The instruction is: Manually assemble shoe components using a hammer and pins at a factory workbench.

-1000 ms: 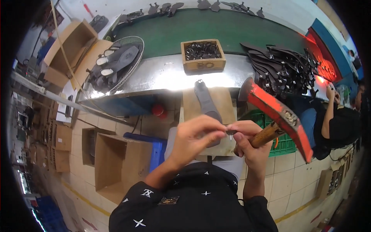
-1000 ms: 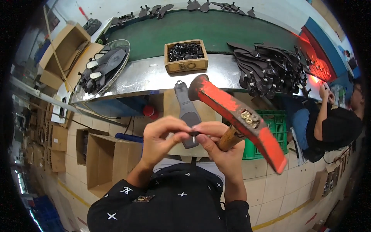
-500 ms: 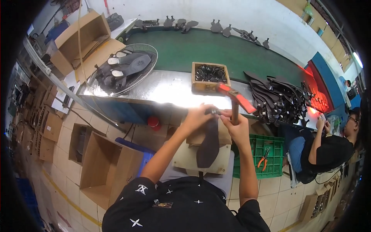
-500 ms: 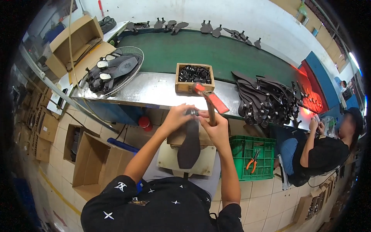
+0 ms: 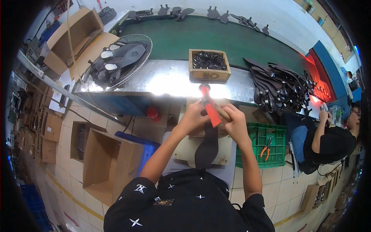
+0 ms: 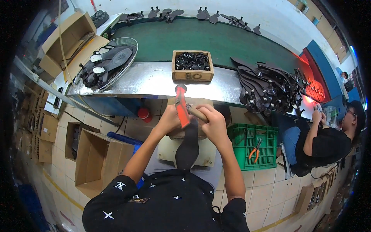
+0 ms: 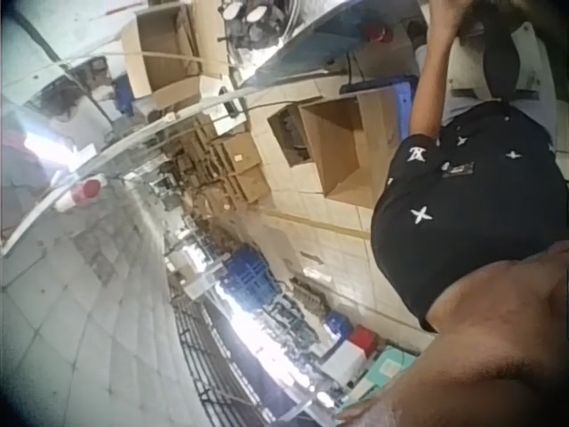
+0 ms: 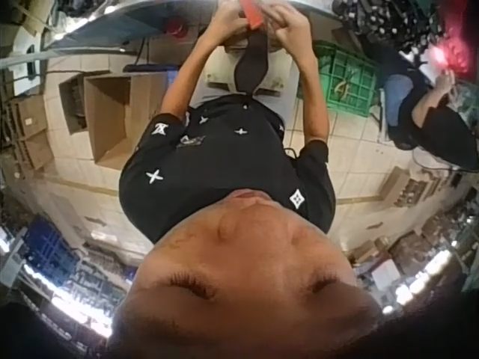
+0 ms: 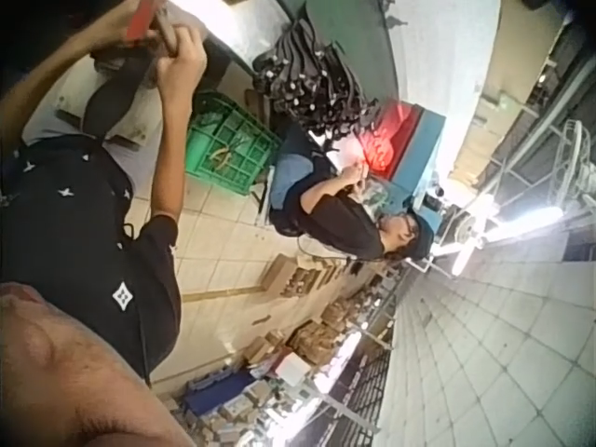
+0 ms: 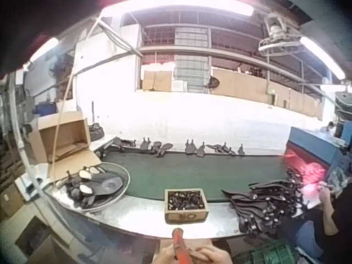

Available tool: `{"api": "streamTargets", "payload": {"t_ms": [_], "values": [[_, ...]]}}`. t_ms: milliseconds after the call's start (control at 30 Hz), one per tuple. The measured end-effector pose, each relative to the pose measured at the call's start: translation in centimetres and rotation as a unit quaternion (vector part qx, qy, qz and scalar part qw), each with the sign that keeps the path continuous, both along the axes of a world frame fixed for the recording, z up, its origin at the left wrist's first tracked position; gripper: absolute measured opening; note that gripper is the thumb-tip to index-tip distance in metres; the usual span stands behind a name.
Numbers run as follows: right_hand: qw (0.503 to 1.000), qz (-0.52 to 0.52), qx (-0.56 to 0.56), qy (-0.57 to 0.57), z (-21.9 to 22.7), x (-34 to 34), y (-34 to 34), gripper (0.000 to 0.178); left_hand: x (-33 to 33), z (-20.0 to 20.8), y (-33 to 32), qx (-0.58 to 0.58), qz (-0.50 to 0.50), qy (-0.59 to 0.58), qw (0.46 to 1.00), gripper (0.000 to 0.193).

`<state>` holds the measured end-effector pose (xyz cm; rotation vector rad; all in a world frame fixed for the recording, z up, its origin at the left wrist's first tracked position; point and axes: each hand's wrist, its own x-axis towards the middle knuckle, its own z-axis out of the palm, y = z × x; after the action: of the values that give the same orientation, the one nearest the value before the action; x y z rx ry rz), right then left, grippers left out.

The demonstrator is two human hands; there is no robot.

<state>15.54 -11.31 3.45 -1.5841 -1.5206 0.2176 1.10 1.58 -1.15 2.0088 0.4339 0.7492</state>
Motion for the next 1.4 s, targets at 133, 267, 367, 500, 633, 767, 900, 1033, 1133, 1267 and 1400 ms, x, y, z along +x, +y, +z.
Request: {"api": "streamTargets", "payload": {"t_ms": [133, 267, 367, 500, 633, 767, 900, 1033, 1133, 1267, 1400], "values": [[0.999, -0.019, -0.01, 0.026, -0.6, 0.0, 0.5, 0.023, -0.1, 0.3, 0.2, -0.006, -0.009, 0.044, 0.999, 0.032], [0.999, -0.002, -0.015, 0.039, -0.5, 0.2, -0.2, 0.022, -0.5, 0.7, 0.0, -0.031, -0.01, 0.024, 0.999, 0.03], [1.0, 0.0, 0.004, 0.008, -0.2, -0.5, -0.5, 0.021, -0.3, -0.6, 0.1, 0.016, 0.005, 0.01, 1.0, 0.027], [0.998, -0.03, -0.037, -0.043, 0.3, -0.1, -0.6, 0.02, 0.3, -0.1, 0.0, 0.018, -0.001, -0.067, 0.998, 0.026], [0.994, -0.067, -0.001, 0.09, 2.1, -2.9, -2.2, 0.023, -0.3, 0.8, 0.0, -0.108, -0.018, 0.025, 0.994, 0.028], [0.951, -0.136, -0.094, 0.261, 4.3, -5.2, -7.0, 0.035, -0.3, 0.1, -0.1, -0.179, -0.038, -0.025, 0.983, 0.026], [0.991, -0.127, -0.032, 0.019, 5.1, -6.5, -9.5, 0.044, 0.0, 0.9, -0.4, -0.198, -0.043, -0.026, 0.979, 0.025], [0.989, -0.124, -0.083, 0.023, 3.1, -6.0, -8.9, 0.041, 0.0, 0.2, 0.2, -0.185, -0.042, -0.021, 0.982, 0.026], [0.991, -0.135, -0.009, 0.002, 5.4, -6.0, -9.2, 0.042, -0.2, 0.5, 0.0, -0.175, -0.052, 0.002, 0.983, 0.035], [0.963, -0.177, 0.068, 0.19, 7.1, -8.0, -12.6, 0.043, -0.5, -1.6, 0.0, 0.151, 0.03, 0.027, 0.988, 0.095], [0.989, -0.137, -0.037, 0.029, 1.5, -5.9, -8.3, 0.046, -1.0, 0.9, -0.7, 0.108, 0.037, 0.17, 0.979, 0.122]]}}
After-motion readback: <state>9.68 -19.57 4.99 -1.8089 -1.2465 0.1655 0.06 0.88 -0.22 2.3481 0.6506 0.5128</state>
